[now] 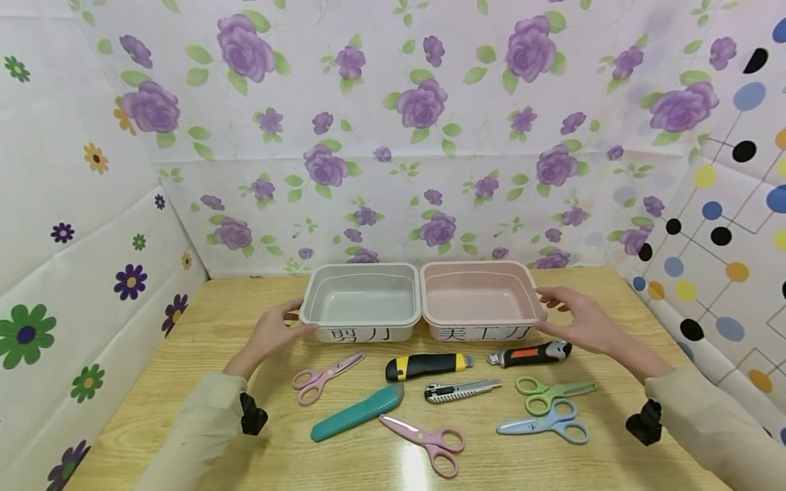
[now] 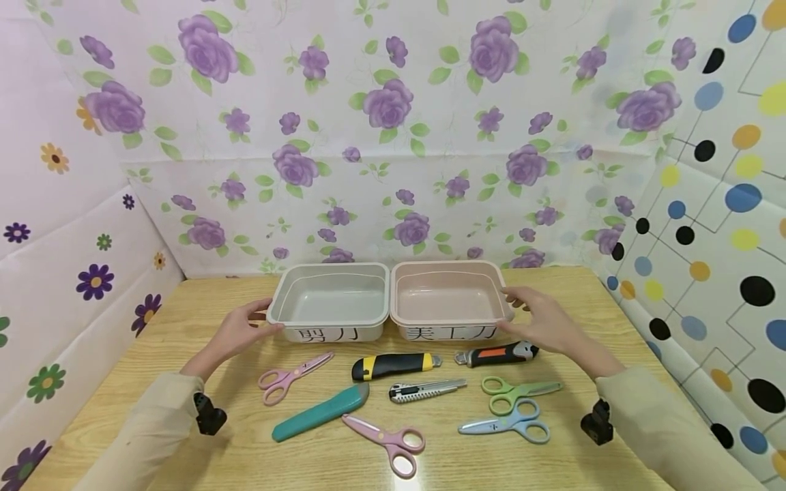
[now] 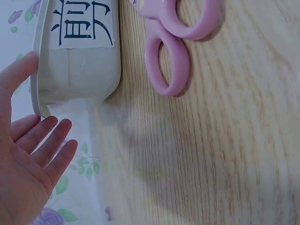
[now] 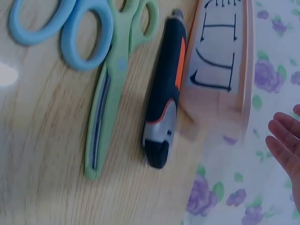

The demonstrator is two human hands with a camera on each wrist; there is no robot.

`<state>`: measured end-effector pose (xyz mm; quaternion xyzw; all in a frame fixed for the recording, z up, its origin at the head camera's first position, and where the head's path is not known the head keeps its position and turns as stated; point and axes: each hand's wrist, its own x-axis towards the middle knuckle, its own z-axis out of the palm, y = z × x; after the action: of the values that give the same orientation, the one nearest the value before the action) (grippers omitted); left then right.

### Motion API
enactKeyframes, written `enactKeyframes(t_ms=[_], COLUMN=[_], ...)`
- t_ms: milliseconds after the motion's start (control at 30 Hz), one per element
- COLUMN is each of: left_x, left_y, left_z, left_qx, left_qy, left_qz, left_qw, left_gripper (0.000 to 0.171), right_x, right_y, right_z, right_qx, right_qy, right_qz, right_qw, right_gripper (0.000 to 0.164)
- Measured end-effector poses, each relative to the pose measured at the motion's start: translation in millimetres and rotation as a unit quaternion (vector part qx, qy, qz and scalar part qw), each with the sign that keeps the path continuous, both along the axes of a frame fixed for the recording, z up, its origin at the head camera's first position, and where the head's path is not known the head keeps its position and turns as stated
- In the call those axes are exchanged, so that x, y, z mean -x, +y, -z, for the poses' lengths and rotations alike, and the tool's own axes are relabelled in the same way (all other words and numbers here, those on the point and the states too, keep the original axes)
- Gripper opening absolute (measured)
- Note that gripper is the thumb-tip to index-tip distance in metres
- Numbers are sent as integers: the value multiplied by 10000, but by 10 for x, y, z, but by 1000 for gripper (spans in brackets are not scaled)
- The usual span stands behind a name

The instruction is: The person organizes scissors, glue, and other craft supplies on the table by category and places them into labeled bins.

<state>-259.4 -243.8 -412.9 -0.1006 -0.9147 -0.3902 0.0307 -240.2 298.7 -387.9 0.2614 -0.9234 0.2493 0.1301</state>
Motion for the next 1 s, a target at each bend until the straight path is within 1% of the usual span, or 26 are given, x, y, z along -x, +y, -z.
enactKeyframes(t_ms=[167, 400, 500, 633, 767, 833, 1000], left_x=[-4, -4, -6, -14, -13, -10, 0], left_y=[-3, 0, 7, 17, 16, 16, 13], left_z=[-8, -4, -5, -19, -34, -38, -35], left_qx=[-22, -5, -3, 7, 38, 54, 93], left_qy=[-11, -28, -52, -59, -44, -48, -84], left_qz=[-5, -29, -59, -82, -88, -90, -128], left_qw=[10000, 10000, 10000, 9999, 9999, 9999, 9998], left_gripper=[68, 67, 67, 67, 67, 67, 68], right_x=[-40, -124, -181, -282, -365, -408, -576], right_y=[-171, -396, -497, -646, -796, -870, -1063], right_z=[4, 43, 71, 104, 167, 213, 318], right_qx=[39, 245, 269, 278, 324, 376, 491], right_qy=[-14, -76, -125, -299, -375, -481, -1068], right_qz=[-264, -733, -894, -1070, -1379, -1516, -1845], right_qw=[9996, 9970, 9956, 9934, 9892, 9866, 9758], right_gripper=[60, 61, 61, 60, 59, 58, 59])
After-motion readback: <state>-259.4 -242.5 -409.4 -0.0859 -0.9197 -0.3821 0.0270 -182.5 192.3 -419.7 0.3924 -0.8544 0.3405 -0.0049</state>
